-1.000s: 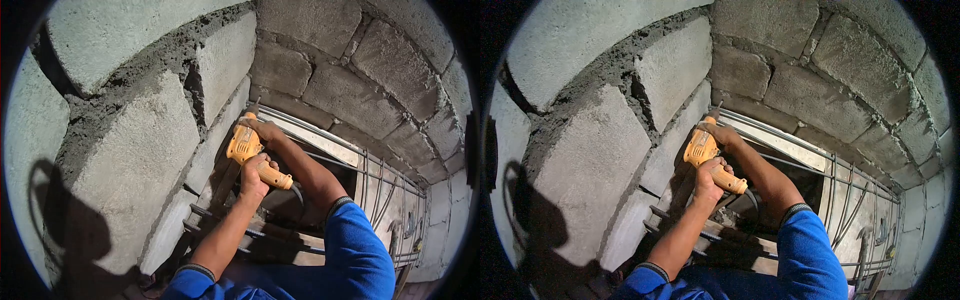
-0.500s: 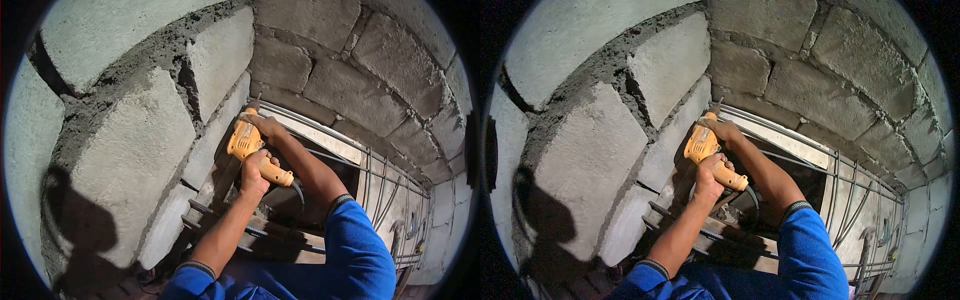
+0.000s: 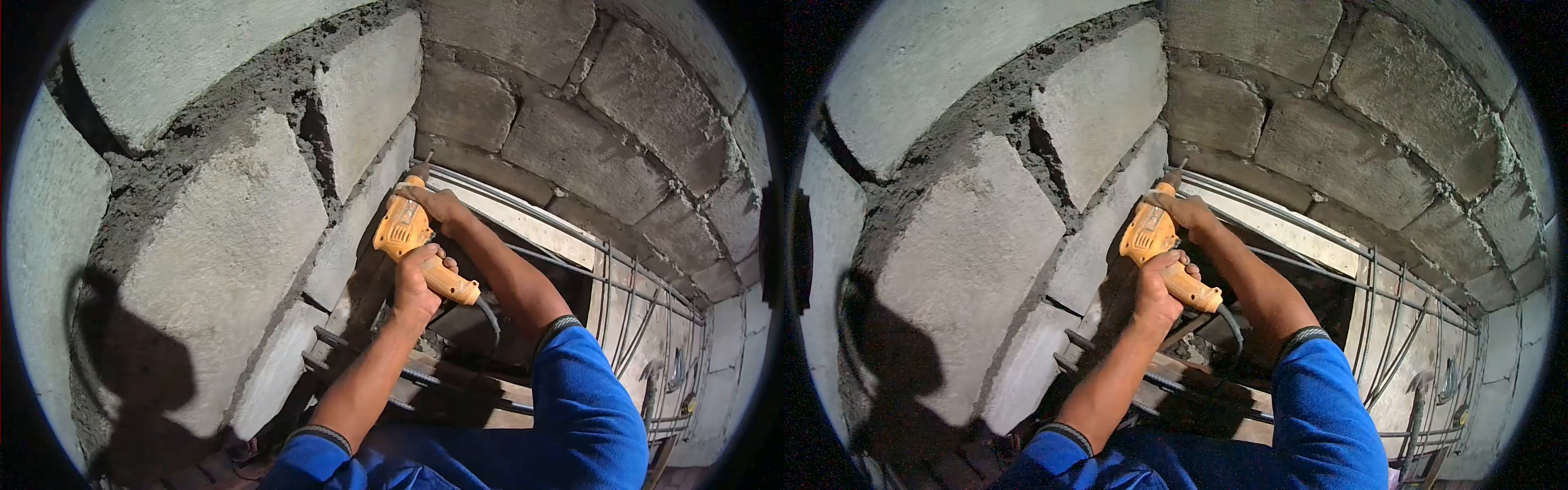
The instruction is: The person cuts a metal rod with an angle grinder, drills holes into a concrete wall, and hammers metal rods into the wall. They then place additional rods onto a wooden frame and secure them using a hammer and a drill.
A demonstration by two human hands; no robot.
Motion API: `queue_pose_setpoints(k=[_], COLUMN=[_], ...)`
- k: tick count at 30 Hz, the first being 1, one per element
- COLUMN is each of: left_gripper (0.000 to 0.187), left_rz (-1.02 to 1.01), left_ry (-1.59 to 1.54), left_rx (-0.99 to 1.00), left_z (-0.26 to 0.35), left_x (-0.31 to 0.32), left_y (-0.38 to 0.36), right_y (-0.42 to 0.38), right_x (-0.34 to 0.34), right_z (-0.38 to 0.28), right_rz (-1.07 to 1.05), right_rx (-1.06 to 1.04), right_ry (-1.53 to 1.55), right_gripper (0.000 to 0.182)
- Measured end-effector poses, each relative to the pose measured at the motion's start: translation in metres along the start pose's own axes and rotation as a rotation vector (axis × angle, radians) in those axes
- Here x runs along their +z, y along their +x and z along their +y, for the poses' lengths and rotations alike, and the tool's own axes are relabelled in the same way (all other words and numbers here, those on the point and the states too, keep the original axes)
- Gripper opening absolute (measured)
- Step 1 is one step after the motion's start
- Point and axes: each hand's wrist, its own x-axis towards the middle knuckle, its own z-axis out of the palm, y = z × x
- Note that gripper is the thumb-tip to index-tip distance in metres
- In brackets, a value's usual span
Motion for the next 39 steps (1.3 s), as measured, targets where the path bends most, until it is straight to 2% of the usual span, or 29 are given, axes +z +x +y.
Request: queue_pose_setpoints(k=[11, 26, 39], left_gripper=[0.020, 0.022, 0.017], left_rz=[0.005, 0.026, 0.012], left_ry=[0.021, 0.021, 0.034], left_rx=[0.014, 0.018, 0.016], left_z=[-0.006, -0.005, -0.009], left_x=[0.004, 0.006, 0.002], left_y=[0.003, 0.003, 0.009], right_y=[0.003, -0.014, 0.005], right_x=[-0.008, -0.003, -0.010], right_z=[0.002, -0.010, 0.000], right_rz=[0.020, 0.001, -0.027], right_rx=[0.002, -0.014, -0.033], right_ry=[-0.046, 0.013, 0.015], right_gripper=[0.076, 0.067, 0.073])
